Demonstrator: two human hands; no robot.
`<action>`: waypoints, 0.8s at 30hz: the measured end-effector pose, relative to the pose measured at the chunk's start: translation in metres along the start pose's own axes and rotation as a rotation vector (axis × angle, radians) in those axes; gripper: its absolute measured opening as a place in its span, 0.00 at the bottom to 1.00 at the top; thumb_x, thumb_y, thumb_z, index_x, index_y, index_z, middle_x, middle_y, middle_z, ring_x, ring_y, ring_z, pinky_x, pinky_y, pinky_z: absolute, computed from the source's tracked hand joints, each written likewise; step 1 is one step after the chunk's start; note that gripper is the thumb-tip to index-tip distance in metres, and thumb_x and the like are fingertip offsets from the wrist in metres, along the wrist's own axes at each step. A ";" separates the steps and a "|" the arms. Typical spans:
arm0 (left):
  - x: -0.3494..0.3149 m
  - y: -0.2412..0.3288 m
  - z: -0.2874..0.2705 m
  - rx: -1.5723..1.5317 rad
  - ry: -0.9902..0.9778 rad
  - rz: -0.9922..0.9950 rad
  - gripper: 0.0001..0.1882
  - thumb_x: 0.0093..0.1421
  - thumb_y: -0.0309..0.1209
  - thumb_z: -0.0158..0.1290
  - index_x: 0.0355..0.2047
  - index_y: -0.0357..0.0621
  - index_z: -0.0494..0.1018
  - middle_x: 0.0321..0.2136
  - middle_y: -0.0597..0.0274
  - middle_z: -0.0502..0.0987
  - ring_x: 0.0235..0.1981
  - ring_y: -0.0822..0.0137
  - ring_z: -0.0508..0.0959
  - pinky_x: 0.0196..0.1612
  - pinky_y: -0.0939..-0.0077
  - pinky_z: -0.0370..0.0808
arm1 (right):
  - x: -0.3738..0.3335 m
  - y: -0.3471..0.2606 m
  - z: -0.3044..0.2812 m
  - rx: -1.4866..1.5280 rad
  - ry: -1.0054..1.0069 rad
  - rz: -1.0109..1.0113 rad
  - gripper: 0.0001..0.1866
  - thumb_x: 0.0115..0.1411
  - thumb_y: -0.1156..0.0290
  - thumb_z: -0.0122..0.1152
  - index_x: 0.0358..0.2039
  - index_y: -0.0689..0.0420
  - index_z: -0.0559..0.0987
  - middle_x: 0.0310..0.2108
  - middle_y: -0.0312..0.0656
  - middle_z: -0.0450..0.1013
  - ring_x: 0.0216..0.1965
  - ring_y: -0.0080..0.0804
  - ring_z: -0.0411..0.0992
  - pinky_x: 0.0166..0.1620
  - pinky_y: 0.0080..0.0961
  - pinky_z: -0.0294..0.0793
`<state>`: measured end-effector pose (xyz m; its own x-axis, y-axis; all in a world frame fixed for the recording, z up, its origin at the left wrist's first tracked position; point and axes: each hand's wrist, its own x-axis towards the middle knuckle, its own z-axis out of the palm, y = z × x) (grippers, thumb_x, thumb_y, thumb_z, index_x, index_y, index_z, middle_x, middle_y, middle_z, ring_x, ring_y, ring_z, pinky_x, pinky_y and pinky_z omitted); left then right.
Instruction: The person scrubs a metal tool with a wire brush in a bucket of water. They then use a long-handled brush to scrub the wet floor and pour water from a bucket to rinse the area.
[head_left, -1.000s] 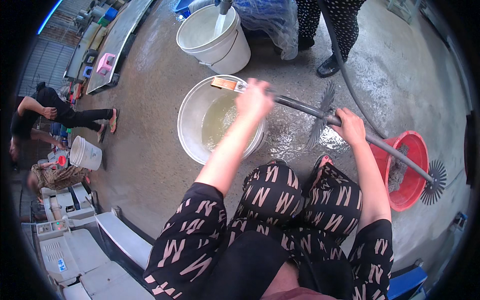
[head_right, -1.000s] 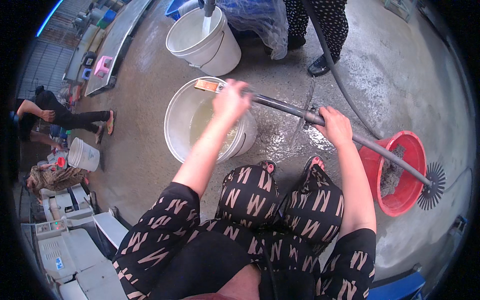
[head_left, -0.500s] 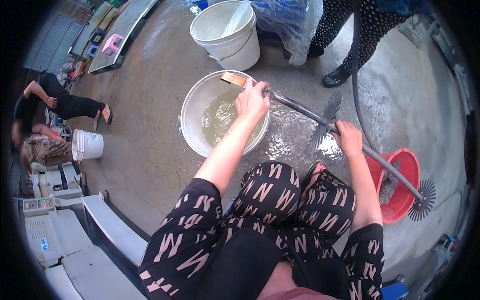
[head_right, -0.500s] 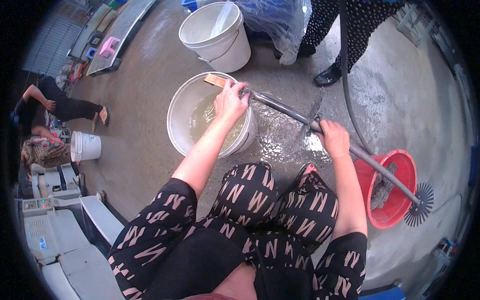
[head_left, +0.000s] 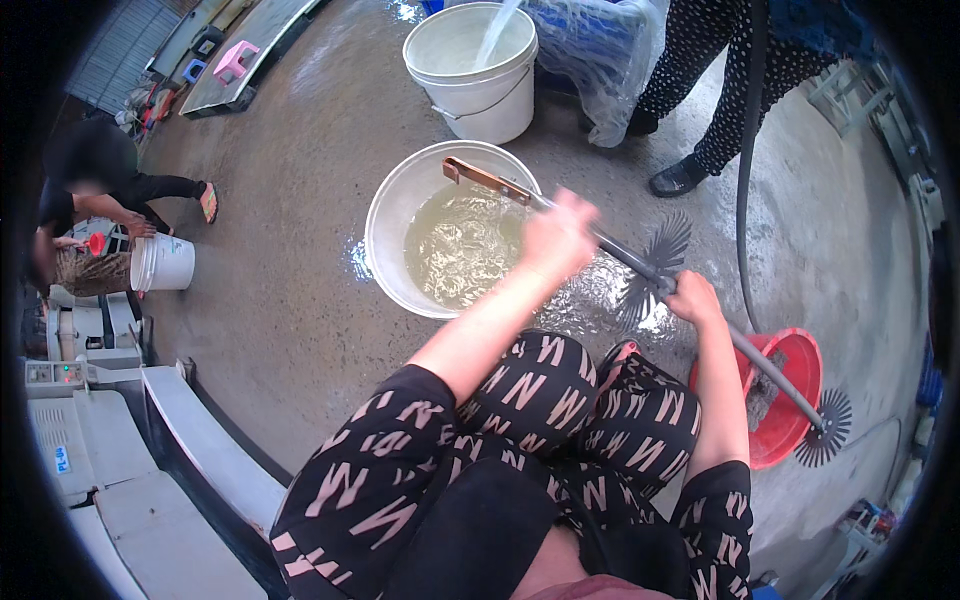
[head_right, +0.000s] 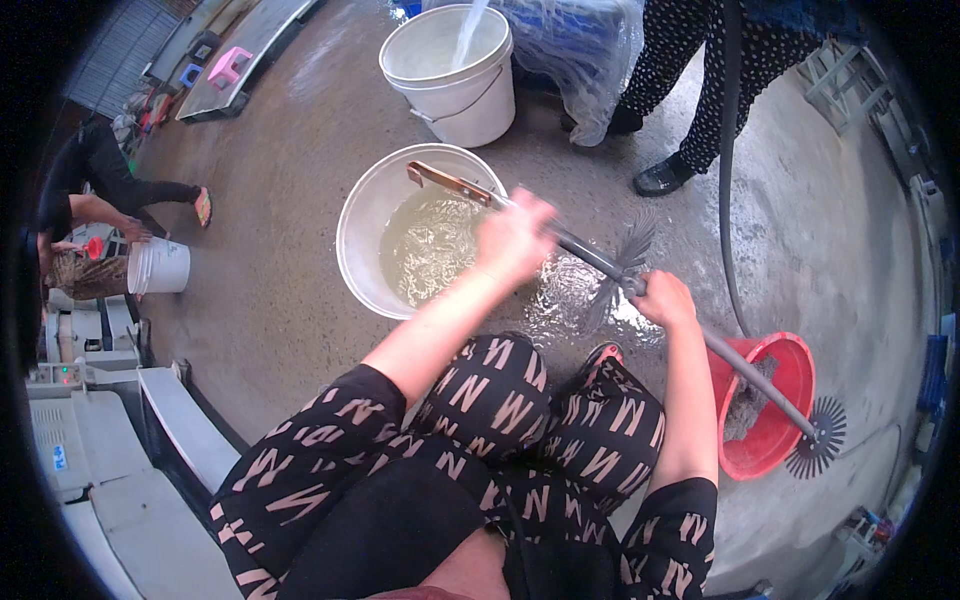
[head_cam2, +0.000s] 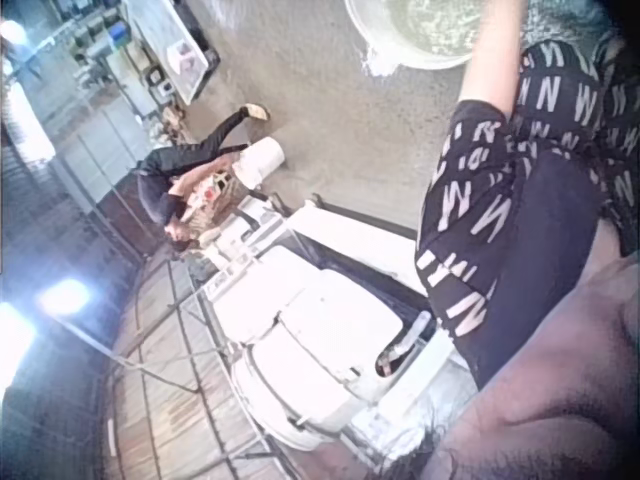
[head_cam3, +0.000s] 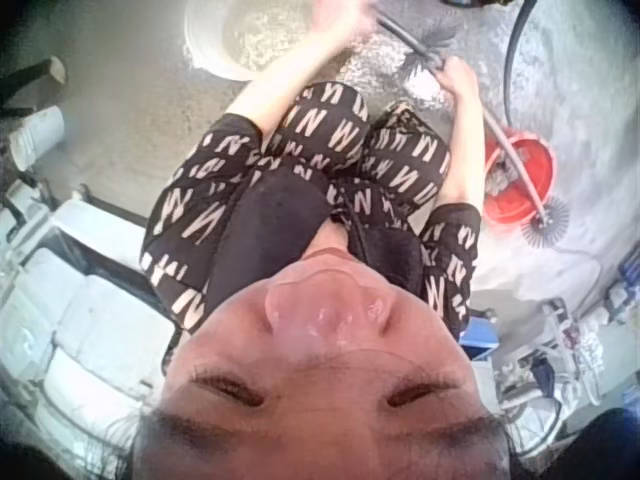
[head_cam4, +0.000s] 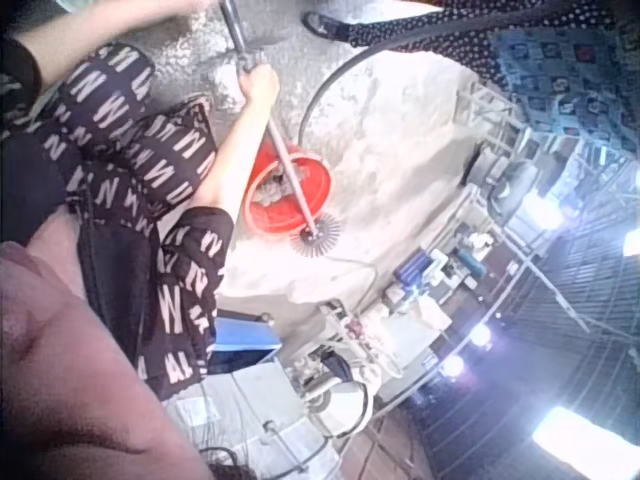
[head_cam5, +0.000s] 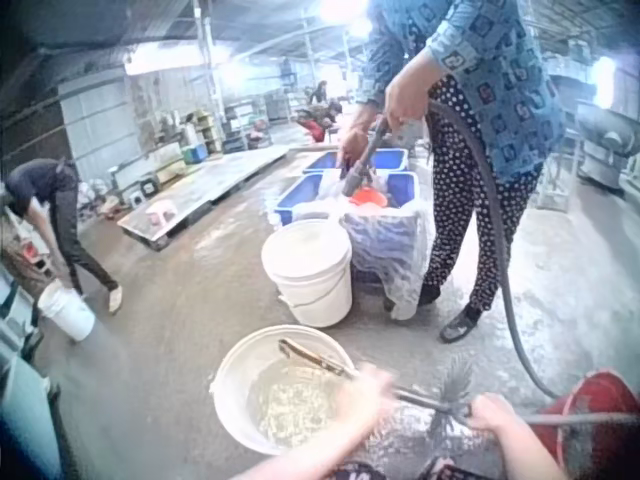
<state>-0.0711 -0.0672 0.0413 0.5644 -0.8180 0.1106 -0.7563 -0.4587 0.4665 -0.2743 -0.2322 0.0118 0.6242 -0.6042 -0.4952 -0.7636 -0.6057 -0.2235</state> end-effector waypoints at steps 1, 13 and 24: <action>-0.006 0.012 0.011 -0.058 -0.077 0.111 0.14 0.49 0.33 0.59 0.39 0.55 0.76 0.40 0.59 0.71 0.37 0.54 0.79 0.37 0.59 0.77 | 0.003 -0.001 0.002 0.021 -0.006 0.003 0.16 0.43 0.58 0.62 0.32 0.52 0.82 0.32 0.50 0.77 0.38 0.49 0.75 0.45 0.42 0.73; 0.005 -0.001 0.009 0.020 0.034 0.019 0.13 0.46 0.30 0.57 0.35 0.53 0.75 0.41 0.52 0.68 0.33 0.49 0.79 0.34 0.56 0.77 | 0.006 0.004 0.002 -0.050 0.207 -0.174 0.14 0.42 0.58 0.64 0.26 0.54 0.80 0.27 0.52 0.76 0.33 0.51 0.76 0.40 0.44 0.75; 0.013 0.019 0.018 0.060 -0.142 0.076 0.14 0.49 0.35 0.59 0.38 0.55 0.75 0.41 0.53 0.68 0.37 0.50 0.79 0.36 0.56 0.78 | 0.003 0.002 0.002 -0.182 0.250 -0.064 0.16 0.44 0.55 0.63 0.29 0.52 0.82 0.26 0.50 0.77 0.33 0.48 0.76 0.39 0.42 0.76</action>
<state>-0.0845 -0.0932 0.0356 0.4557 -0.8900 0.0159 -0.8157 -0.4104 0.4077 -0.2744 -0.2345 0.0082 0.7086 -0.6566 -0.2585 -0.6934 -0.7157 -0.0828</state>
